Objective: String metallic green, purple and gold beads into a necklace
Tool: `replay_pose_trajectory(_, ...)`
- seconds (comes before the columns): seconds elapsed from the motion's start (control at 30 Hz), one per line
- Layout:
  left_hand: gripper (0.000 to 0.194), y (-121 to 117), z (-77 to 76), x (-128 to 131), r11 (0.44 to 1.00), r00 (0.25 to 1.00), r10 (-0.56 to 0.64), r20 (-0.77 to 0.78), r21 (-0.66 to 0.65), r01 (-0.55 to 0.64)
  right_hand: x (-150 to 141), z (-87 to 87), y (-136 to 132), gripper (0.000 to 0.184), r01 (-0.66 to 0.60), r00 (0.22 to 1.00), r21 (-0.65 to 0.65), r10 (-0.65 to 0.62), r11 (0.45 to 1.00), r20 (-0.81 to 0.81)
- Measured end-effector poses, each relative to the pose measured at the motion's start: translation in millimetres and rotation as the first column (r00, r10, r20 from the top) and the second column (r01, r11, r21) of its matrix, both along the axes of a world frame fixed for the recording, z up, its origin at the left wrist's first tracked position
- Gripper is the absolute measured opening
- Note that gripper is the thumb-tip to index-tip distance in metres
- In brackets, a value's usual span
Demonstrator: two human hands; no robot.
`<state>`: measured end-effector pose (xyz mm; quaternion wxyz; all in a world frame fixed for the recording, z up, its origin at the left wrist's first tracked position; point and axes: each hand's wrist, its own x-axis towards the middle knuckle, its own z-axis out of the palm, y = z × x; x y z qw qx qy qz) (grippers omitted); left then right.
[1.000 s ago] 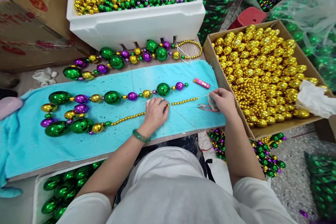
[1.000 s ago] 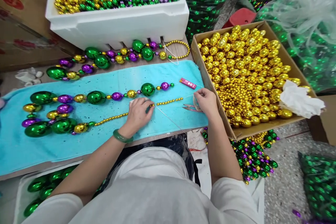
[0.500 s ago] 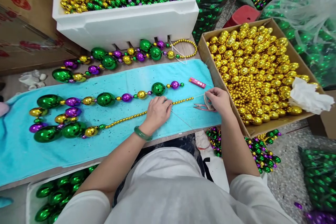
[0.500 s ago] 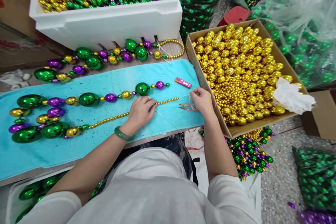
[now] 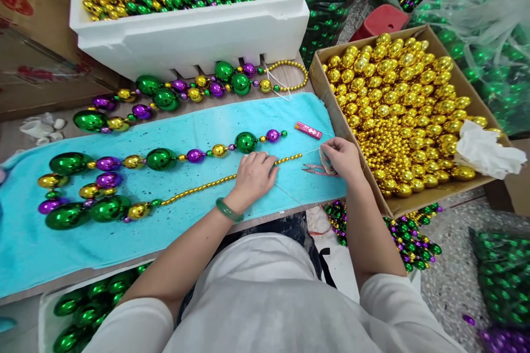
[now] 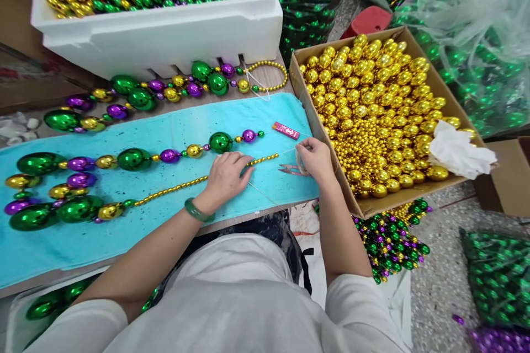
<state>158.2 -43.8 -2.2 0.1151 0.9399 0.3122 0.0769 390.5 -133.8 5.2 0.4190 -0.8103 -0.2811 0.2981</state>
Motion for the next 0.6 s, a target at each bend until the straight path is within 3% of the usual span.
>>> replay_pose_trajectory(0.33,0.021,0.1,1.4,-4.6,0.999,0.998,0.034,-0.058,0.01,-0.033,3.1,-4.1,-0.9,0.022,-0.024,0.999,0.003,0.024,1.0,0.03)
replay_pose_trajectory(0.6,0.029,-0.8,0.7,22.4,0.999,1.0,-0.021,-0.021,0.032,0.022,4.0,-5.7,-2.0,0.021,-0.039,0.999,0.007,0.039,0.999,0.025)
